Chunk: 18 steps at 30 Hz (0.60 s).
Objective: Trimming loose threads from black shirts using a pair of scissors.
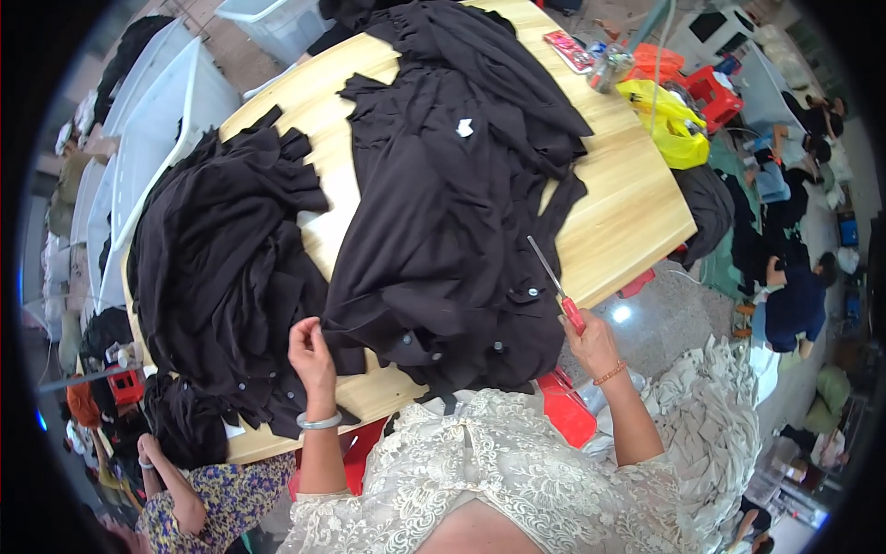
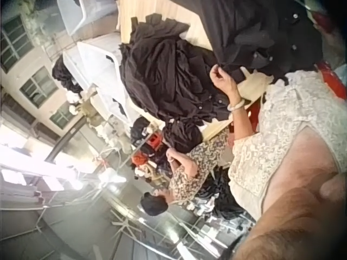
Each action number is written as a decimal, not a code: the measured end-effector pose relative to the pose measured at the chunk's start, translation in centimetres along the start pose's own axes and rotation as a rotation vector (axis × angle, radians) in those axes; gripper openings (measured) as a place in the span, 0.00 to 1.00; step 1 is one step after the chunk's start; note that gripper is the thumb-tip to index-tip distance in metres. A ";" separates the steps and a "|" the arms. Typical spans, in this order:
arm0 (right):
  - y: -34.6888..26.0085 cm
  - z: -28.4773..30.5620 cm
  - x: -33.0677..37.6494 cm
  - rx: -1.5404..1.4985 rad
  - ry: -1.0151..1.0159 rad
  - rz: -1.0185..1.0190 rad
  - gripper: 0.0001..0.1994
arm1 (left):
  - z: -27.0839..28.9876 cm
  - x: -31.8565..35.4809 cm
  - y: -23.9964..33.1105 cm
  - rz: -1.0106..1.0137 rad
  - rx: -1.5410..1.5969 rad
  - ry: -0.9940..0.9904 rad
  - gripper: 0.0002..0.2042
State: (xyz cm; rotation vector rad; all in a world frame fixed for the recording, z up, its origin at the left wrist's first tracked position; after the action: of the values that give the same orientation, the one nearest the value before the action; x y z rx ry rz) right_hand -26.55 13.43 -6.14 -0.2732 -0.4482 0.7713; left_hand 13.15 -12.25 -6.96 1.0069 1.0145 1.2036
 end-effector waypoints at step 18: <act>-5.0 -0.7 0.8 0.096 -0.035 0.285 0.11 | -10.2 9.3 -6.3 1.214 1.205 -0.149 0.30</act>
State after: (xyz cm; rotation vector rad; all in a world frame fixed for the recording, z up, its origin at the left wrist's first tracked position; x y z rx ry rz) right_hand -22.73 10.50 -4.53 -0.2368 -0.4089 1.0744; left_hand 5.55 -2.90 -16.17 2.8902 0.9663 1.3219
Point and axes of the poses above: each hand's wrist, its own x-axis away from the middle knuckle, its own z-axis out of the back of the hand, y = z × x, the point moved 8 cm from there along -x, towards the middle knuckle, and after that the axes turned 12 degrees about x, right-handed, at the moved point
